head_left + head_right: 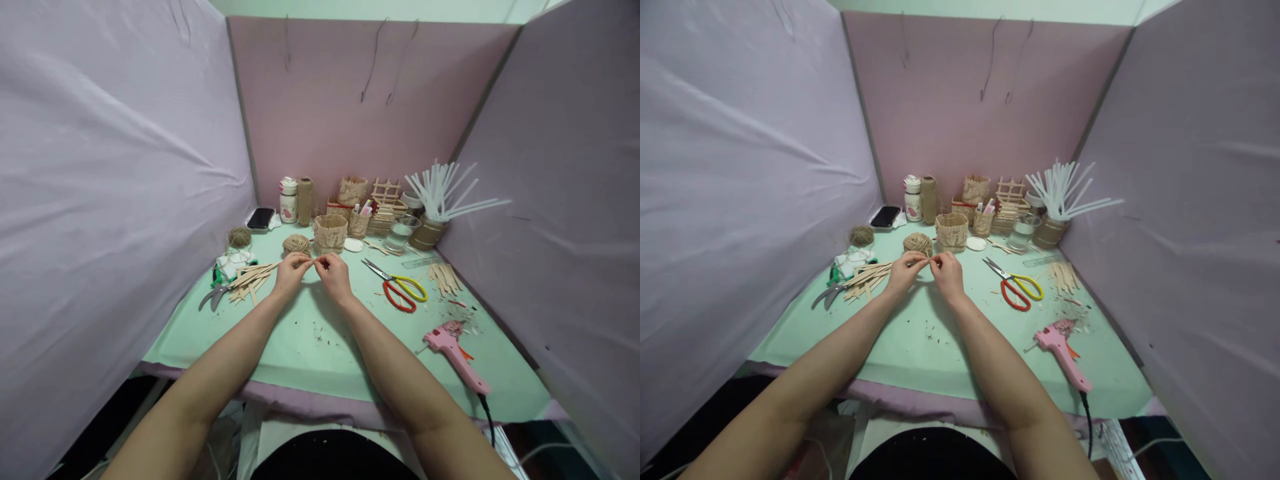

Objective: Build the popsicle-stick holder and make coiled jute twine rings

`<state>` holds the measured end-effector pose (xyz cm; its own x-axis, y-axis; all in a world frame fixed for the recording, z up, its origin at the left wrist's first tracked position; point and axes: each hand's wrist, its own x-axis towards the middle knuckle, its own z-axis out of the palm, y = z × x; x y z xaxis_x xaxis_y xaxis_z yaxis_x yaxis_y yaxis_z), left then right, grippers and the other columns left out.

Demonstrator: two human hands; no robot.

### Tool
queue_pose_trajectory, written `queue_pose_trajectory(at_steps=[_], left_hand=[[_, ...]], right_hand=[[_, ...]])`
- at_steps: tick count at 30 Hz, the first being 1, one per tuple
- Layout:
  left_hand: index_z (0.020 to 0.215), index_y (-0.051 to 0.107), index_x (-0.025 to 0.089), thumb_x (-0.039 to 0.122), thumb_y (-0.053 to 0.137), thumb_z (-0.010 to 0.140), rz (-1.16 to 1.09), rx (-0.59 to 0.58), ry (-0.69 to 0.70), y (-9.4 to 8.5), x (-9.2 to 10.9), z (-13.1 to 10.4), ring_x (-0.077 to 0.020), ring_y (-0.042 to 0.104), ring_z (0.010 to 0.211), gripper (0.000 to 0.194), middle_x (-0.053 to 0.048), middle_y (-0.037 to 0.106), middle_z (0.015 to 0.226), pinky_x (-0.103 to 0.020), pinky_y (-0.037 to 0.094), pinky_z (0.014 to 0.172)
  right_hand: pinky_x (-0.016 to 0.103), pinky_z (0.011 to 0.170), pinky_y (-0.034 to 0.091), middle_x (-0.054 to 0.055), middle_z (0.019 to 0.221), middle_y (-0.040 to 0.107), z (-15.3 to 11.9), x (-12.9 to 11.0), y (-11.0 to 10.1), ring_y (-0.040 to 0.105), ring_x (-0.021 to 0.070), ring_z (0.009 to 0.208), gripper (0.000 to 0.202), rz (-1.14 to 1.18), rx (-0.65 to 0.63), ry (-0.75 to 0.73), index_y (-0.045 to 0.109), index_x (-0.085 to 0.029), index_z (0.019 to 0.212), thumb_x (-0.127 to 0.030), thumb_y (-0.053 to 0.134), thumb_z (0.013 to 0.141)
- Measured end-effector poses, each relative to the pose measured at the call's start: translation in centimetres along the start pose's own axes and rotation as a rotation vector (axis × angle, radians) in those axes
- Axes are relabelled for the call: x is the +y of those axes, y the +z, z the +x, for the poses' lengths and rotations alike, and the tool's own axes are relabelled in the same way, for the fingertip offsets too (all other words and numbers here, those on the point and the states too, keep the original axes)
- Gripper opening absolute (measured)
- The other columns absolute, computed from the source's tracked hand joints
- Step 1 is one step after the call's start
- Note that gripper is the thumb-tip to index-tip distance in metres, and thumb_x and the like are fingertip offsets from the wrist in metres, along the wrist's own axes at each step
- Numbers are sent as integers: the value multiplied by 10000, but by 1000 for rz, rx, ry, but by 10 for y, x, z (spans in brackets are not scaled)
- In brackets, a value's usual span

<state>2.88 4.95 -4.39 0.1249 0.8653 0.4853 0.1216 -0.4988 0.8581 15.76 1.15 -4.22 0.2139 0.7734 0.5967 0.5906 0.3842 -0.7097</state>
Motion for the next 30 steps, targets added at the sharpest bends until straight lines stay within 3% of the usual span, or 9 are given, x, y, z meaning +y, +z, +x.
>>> queue_pose_trajectory(at_steps=[9,11,14,16,20,23,27,30], left_hand=[[668,663,160,216,635,710,46,24,-30,4,7,-5,-156,575,818,75,-45,652,795,-253,439,688],[676,657,152,206,648,695,-106,26,-189,7,6,-4,-130,554,749,58,-23,634,738,-240,431,676],[632,607,140,176,654,692,-506,-54,-599,7,5,-1,-87,497,612,84,9,565,617,-215,417,602],[604,567,141,133,644,695,-679,-116,-797,2,4,3,-80,483,568,120,14,533,574,-215,424,577],[636,570,140,73,622,712,-807,-194,-964,-7,5,8,-77,499,564,113,1,553,592,-209,437,574],[656,600,129,114,641,716,-745,-172,-826,-7,6,5,-69,491,568,74,-6,572,620,-196,411,565],[687,652,138,256,683,687,-302,-54,-421,-2,8,0,-98,495,598,122,-5,597,636,-229,397,598],[711,672,152,263,680,678,-88,1,-234,0,11,-3,-133,550,703,116,-18,648,717,-256,417,691]], right_hand=[[288,667,410,26,738,556,-4,-1,3,512,164,712,97,-36,-3,-45,549,-196,698,-196,521,791],[288,667,412,27,745,556,-4,-1,4,512,165,719,94,-23,1,-45,547,-196,709,-200,516,798],[288,667,413,25,752,556,-6,0,6,512,164,729,95,-12,-8,-52,545,-199,720,-207,510,809],[284,667,412,21,755,554,-7,0,6,511,162,734,93,1,-31,-74,543,-202,725,-204,510,811],[278,658,413,22,778,556,-8,0,6,507,154,728,86,48,-65,-140,551,-201,744,-211,511,819],[278,648,416,19,765,559,-7,-1,7,508,148,701,95,72,-36,-122,560,-200,738,-232,518,817],[280,642,420,9,736,559,-5,0,8,504,141,661,51,63,3,-53,568,-198,730,-228,558,769],[282,645,416,6,714,550,-4,0,7,503,143,654,74,50,15,-29,556,-200,701,-235,555,767]])
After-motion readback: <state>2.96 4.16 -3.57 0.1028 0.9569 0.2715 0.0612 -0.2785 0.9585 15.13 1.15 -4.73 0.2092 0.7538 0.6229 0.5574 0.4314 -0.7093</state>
